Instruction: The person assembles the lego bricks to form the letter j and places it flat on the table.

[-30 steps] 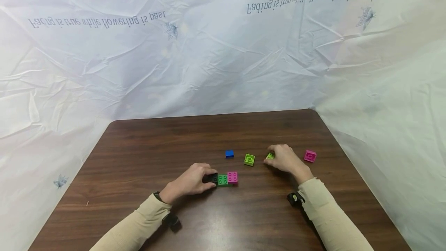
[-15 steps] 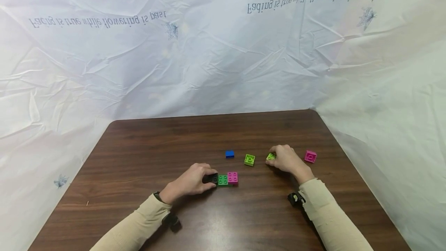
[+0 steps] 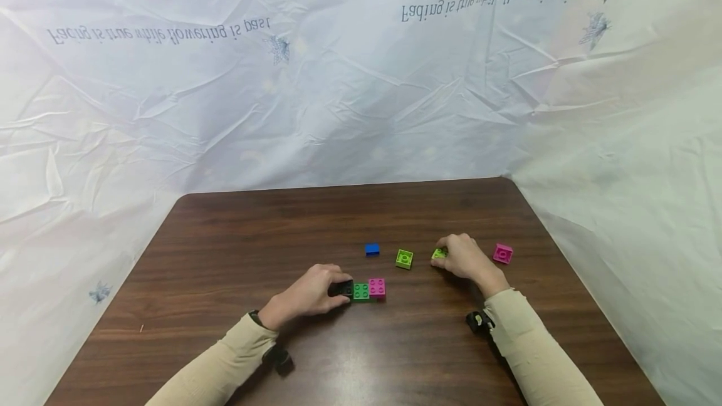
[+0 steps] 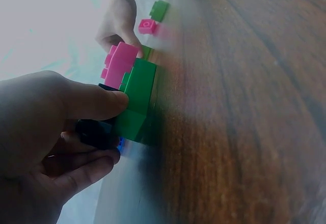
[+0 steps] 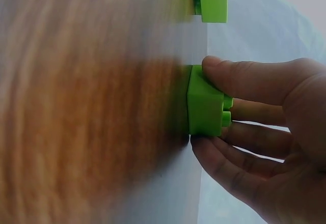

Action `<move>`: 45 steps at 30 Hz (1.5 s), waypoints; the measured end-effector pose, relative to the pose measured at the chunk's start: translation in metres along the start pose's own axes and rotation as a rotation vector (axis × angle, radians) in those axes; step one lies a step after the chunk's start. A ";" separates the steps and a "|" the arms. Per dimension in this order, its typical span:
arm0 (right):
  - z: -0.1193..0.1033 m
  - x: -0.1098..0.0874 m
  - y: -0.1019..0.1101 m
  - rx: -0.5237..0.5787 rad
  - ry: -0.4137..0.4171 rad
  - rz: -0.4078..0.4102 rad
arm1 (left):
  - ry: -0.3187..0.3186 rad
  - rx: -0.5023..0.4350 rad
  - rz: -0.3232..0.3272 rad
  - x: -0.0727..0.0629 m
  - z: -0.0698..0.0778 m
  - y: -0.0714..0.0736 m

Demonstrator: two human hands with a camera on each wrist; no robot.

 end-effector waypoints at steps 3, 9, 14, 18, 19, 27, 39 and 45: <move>-0.001 -0.001 0.000 0.004 0.003 -0.001 | 0.002 -0.002 -0.003 0.000 0.000 0.000; -0.003 -0.001 0.001 0.011 0.028 0.014 | 0.003 -0.001 -0.015 0.000 0.001 -0.001; -0.007 -0.001 0.003 0.011 0.087 0.055 | 0.013 -0.006 -0.025 -0.001 0.000 -0.001; -0.012 -0.001 0.006 0.015 0.110 0.074 | 0.007 0.010 -0.021 -0.001 0.001 -0.001; -0.012 -0.001 0.007 0.016 0.111 0.076 | 0.004 0.017 -0.018 -0.001 0.002 0.000; -0.021 -0.001 0.012 0.040 0.140 0.085 | 0.007 0.046 -0.016 0.000 0.003 0.001; -0.039 -0.005 0.023 0.064 0.223 0.157 | -0.001 0.046 -0.015 -0.001 0.002 -0.001; -0.049 -0.005 0.028 0.072 0.276 0.204 | -0.001 0.044 -0.017 0.000 0.001 -0.001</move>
Point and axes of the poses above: each hand's wrist, its own x-axis towards the middle knuckle, its own y-axis out of the back of the hand, z = x × y, the point moved 4 cm from there along x, towards the middle knuckle, and after that the axes turned 3 degrees about -y, right-handed, at the moved point
